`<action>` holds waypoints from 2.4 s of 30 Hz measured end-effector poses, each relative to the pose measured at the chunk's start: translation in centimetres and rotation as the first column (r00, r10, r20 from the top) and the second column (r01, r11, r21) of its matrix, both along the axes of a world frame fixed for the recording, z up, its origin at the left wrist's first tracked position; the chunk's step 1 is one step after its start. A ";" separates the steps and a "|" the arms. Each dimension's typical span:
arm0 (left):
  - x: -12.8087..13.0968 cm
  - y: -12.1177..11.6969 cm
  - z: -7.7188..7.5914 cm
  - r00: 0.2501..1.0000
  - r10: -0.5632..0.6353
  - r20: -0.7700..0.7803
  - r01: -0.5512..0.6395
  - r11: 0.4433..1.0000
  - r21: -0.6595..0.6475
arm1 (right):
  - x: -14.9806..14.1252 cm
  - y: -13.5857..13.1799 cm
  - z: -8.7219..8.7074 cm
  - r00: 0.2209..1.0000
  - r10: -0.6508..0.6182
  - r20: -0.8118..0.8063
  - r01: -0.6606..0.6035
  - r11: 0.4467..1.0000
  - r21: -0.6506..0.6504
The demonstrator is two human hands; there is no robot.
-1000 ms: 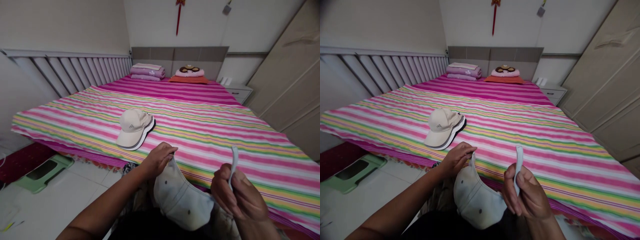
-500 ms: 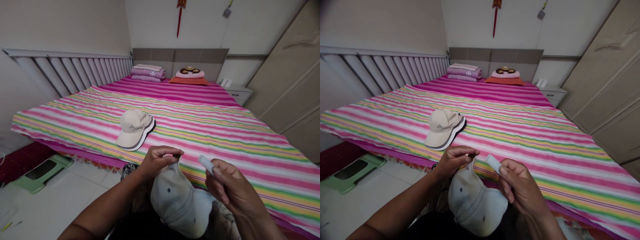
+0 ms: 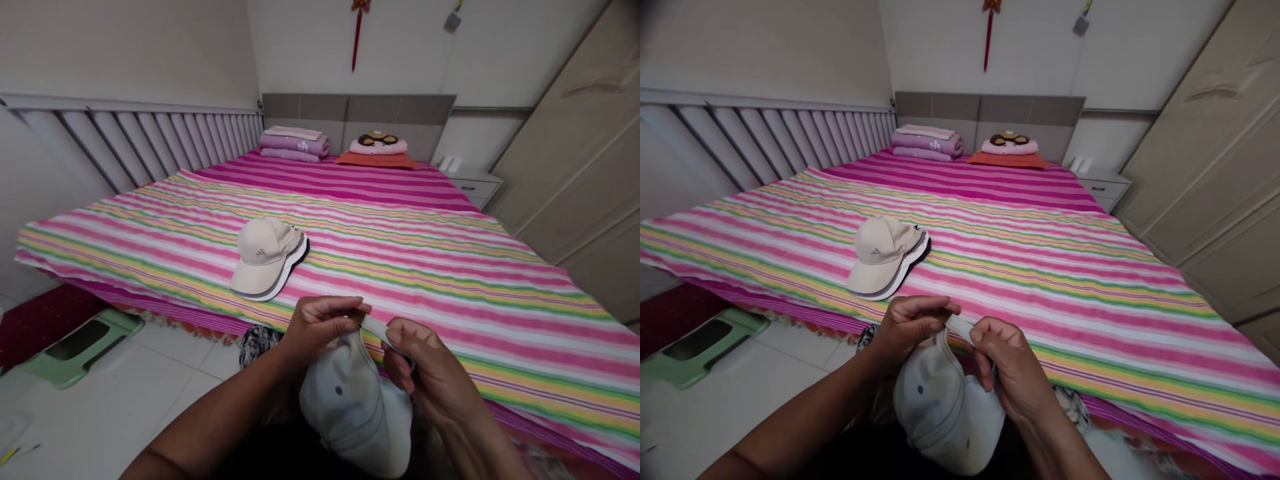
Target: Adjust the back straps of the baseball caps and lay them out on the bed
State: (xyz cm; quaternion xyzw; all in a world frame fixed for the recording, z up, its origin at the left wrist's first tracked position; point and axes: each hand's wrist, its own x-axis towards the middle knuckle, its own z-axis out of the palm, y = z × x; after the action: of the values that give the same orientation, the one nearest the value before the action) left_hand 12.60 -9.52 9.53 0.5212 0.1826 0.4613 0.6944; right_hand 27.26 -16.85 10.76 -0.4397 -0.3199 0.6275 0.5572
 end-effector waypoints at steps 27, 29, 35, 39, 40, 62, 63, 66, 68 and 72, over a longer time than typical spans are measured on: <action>0.6 -0.3 0.9 0.988 0.095 -0.119 -0.028 0.882 0.470 | -0.9 -0.3 -1.0 0.984 -0.054 0.169 0.027 0.987 0.158; 0.6 -0.3 0.9 0.974 0.141 -0.178 -0.022 0.837 0.547 | -0.8 -0.3 -1.2 0.979 -0.045 0.196 0.018 0.990 0.139; 0.5 -0.1 0.0 0.973 0.113 -0.199 -0.006 0.882 0.471 | -0.9 -0.4 -1.0 0.988 0.017 0.153 -0.035 0.993 0.112; 0.4 0.0 -0.5 0.978 0.074 -0.193 0.018 0.899 0.438 | -0.7 -0.4 -0.8 0.995 0.069 0.071 -0.075 0.993 0.092; 0.5 0.0 -0.6 0.978 0.074 -0.195 0.021 0.894 0.447 | -0.7 -0.3 -0.7 0.996 0.067 0.063 -0.072 0.994 0.083; 0.3 0.8 -1.6 0.992 0.077 -0.103 -0.020 0.884 0.468 | -0.1 0.1 -0.7 0.981 0.081 0.176 -0.096 0.992 0.078; 0.2 0.8 -1.5 0.991 0.069 -0.113 -0.011 0.890 0.455 | -0.1 0.2 -0.7 0.979 0.081 0.187 -0.097 0.992 0.078; 0.2 0.8 -1.4 0.984 0.009 -0.176 0.064 0.913 0.404 | -0.2 0.2 -0.8 0.985 0.085 0.149 -0.100 0.991 0.093; 0.2 0.7 -1.2 0.978 -0.027 -0.208 0.103 0.926 0.364 | -0.3 0.2 -0.8 0.989 0.094 0.118 -0.106 0.989 0.100; 0.0 0.9 -1.0 0.973 -0.046 -0.225 0.116 0.945 0.305 | 0.0 0.3 -0.8 0.983 0.135 0.128 -0.146 0.986 0.085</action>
State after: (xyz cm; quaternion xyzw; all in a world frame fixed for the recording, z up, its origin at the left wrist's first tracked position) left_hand 12.58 -8.62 8.56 0.6795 0.1589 0.3964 0.5966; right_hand 27.23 -16.51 9.92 -0.4267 -0.4130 0.6215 0.5110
